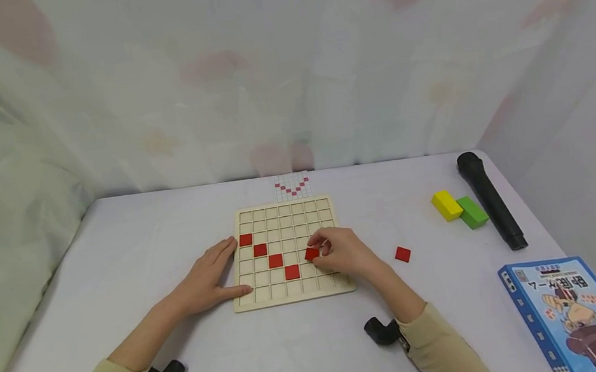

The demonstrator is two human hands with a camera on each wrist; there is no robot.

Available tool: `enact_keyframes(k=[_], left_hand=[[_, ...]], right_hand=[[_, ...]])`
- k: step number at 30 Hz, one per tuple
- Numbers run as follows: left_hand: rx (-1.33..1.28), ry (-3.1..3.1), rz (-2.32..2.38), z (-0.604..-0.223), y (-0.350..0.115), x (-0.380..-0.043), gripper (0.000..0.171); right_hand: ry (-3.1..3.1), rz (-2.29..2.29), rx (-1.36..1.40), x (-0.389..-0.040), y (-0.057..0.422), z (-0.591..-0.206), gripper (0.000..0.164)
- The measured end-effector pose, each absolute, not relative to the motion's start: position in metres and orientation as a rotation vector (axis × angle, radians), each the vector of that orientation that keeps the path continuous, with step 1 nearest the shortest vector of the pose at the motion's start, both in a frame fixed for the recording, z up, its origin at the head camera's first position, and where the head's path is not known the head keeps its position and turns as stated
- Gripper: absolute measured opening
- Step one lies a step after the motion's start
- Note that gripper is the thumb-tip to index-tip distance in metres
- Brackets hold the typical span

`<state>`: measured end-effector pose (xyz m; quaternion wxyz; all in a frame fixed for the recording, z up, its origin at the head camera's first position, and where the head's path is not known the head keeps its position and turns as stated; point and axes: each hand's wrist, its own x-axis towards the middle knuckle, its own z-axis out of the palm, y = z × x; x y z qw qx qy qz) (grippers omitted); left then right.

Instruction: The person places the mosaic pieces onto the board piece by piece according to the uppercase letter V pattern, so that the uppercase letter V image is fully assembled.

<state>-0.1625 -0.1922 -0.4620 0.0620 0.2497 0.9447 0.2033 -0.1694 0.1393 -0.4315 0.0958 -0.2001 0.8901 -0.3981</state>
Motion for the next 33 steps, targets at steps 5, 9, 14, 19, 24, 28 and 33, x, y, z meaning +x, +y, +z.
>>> enact_keyframes(k=[5, 9, 14, 19, 24, 28, 33], left_hand=[[0.755, 2.854, 0.617, -0.462, -0.192, -0.163, 0.113], [0.764, 2.859, 0.615, -0.463, -0.193, -0.163, 0.113], [0.767, 2.863, 0.613, -0.463, -0.193, -0.163, 0.113], [0.763, 2.864, 0.607, -0.463, -0.193, -0.162, 0.114], [0.765, 2.869, 0.595, -0.464, -0.193, -0.163, 0.114], [0.764, 2.869, 0.594, -0.464, -0.193, -0.163, 0.114], [0.766, 2.873, 0.585, -0.465, -0.193, -0.163, 0.113]], right_hand=[[2.644, -1.15, -0.64, -0.173, 0.132, -0.432, 0.026], [2.653, -1.129, -0.679, -0.175, 0.13, -0.434, 0.026], [2.659, -1.115, -0.72, -0.176, 0.129, -0.435, 0.025], [2.663, -1.113, -0.766, -0.175, 0.128, -0.434, 0.025], [2.662, -1.141, -0.751, -0.172, 0.131, -0.433, 0.025], [2.666, -1.2, -0.707, -0.168, 0.141, -0.432, 0.023], [2.69, -1.218, -0.645, -0.159, 0.165, -0.43, 0.019]])
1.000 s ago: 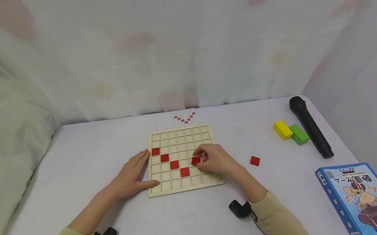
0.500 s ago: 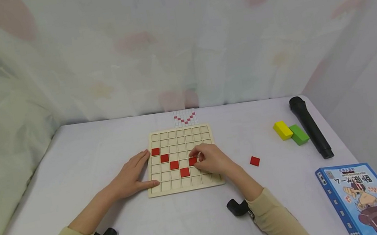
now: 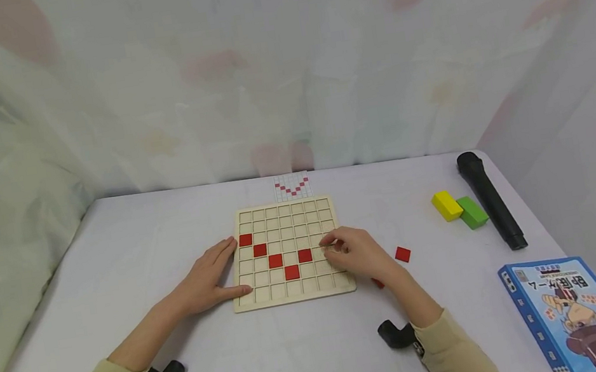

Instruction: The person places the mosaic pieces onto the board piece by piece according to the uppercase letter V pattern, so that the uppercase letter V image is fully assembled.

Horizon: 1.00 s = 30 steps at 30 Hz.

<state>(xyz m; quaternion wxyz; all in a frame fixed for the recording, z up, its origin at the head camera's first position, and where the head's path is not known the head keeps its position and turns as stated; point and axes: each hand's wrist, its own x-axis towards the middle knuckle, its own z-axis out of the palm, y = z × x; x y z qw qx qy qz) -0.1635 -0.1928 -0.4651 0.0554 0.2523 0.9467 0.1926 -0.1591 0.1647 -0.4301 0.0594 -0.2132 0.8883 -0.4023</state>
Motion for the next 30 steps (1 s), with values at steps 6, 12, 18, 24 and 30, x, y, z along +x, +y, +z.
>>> enact_keyframes(k=[6, 12, 18, 24, 30], left_hand=[[0.758, 2.87, 0.581, -0.465, -0.192, -0.164, 0.113], [0.762, 2.872, 0.588, -0.465, -0.192, -0.164, 0.113], [0.744, 2.866, 0.577, -0.464, -0.192, -0.163, 0.114], [0.748, 2.868, 0.583, -0.461, -0.191, -0.162, 0.112], [0.738, 2.861, 0.579, -0.46, -0.191, -0.161, 0.112]], right_hand=[[2.749, -1.155, -0.562, -0.147, 0.199, -0.427, 0.017], [2.794, -1.052, -0.419, -0.138, 0.233, -0.425, 0.018], [2.827, -0.948, -0.339, -0.132, 0.255, -0.42, 0.023], [2.833, -0.924, -0.331, -0.131, 0.265, -0.418, 0.027], [2.848, -0.935, -0.385, -0.133, 0.27, -0.425, 0.031]])
